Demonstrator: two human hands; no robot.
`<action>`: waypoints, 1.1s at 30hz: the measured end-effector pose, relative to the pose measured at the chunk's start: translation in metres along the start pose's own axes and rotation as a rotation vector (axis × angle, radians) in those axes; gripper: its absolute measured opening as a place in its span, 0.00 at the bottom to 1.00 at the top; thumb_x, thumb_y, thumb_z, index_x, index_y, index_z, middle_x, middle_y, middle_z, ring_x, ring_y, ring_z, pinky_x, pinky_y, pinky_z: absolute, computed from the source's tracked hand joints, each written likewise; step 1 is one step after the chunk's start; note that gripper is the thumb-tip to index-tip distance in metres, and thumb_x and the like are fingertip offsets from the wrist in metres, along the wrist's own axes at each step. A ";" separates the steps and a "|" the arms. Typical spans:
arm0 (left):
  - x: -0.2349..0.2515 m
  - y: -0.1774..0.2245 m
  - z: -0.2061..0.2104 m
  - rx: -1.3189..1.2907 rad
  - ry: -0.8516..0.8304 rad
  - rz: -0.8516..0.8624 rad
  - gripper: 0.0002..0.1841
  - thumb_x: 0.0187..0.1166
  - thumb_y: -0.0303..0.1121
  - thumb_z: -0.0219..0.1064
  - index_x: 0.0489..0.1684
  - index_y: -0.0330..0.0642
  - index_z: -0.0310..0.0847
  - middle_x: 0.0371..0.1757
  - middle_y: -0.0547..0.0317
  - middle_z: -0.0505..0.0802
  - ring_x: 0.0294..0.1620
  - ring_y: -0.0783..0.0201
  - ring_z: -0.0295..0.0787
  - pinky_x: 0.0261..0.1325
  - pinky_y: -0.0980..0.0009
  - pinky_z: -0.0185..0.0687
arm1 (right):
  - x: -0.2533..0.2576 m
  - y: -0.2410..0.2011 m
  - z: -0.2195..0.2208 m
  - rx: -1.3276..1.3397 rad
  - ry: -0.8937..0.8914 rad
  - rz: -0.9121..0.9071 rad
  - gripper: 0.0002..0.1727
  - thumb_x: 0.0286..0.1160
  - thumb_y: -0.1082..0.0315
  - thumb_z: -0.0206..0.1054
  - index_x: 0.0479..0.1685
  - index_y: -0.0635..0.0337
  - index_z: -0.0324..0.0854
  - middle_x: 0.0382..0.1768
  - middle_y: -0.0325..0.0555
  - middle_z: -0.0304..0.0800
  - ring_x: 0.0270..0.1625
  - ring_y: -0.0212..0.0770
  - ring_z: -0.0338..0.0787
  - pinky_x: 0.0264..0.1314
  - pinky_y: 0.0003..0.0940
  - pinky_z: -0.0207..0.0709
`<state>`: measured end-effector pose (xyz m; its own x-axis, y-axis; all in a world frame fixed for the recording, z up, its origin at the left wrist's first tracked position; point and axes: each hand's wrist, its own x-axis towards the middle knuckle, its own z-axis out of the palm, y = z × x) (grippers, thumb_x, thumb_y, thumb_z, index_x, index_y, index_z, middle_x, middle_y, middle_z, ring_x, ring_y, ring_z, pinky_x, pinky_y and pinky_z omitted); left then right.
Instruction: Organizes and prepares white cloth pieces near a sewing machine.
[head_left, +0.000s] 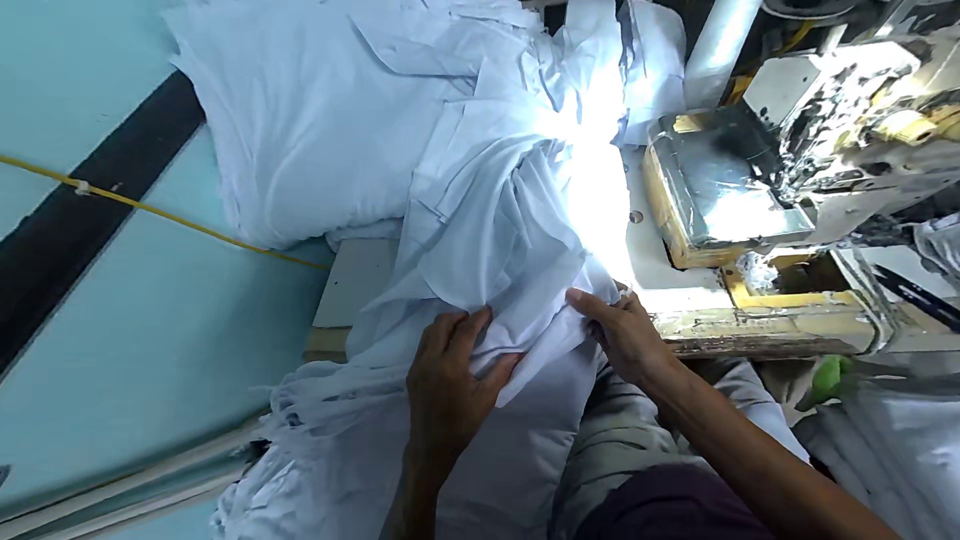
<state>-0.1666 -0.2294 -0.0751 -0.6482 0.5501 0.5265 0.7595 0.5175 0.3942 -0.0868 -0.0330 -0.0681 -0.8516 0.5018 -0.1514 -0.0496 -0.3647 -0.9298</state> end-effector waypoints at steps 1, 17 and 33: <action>0.000 0.001 0.001 0.004 0.007 0.009 0.26 0.72 0.49 0.72 0.56 0.35 0.92 0.50 0.42 0.92 0.48 0.50 0.89 0.51 0.56 0.84 | -0.001 0.002 -0.003 0.003 -0.012 -0.015 0.08 0.82 0.77 0.61 0.43 0.55 0.83 0.26 0.32 0.90 0.27 0.23 0.87 0.35 0.18 0.82; 0.040 0.025 0.012 0.011 0.047 0.246 0.11 0.78 0.33 0.68 0.41 0.32 0.92 0.50 0.39 0.94 0.52 0.45 0.91 0.55 0.53 0.83 | -0.011 0.012 -0.018 -0.058 -0.130 -0.086 0.12 0.75 0.81 0.63 0.53 0.60 0.81 0.34 0.32 0.90 0.36 0.22 0.89 0.43 0.20 0.85; 0.091 0.009 -0.041 -0.338 -0.130 -0.092 0.09 0.91 0.34 0.56 0.41 0.44 0.81 0.25 0.75 0.80 0.22 0.88 0.74 0.26 0.90 0.71 | -0.010 0.020 -0.024 -0.020 -0.125 -0.076 0.11 0.74 0.81 0.63 0.51 0.59 0.81 0.33 0.33 0.90 0.35 0.23 0.89 0.42 0.20 0.85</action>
<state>-0.2164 -0.2011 0.0075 -0.6996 0.6014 0.3857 0.6592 0.3352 0.6731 -0.0669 -0.0266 -0.0932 -0.9042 0.4254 -0.0383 -0.1074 -0.3132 -0.9436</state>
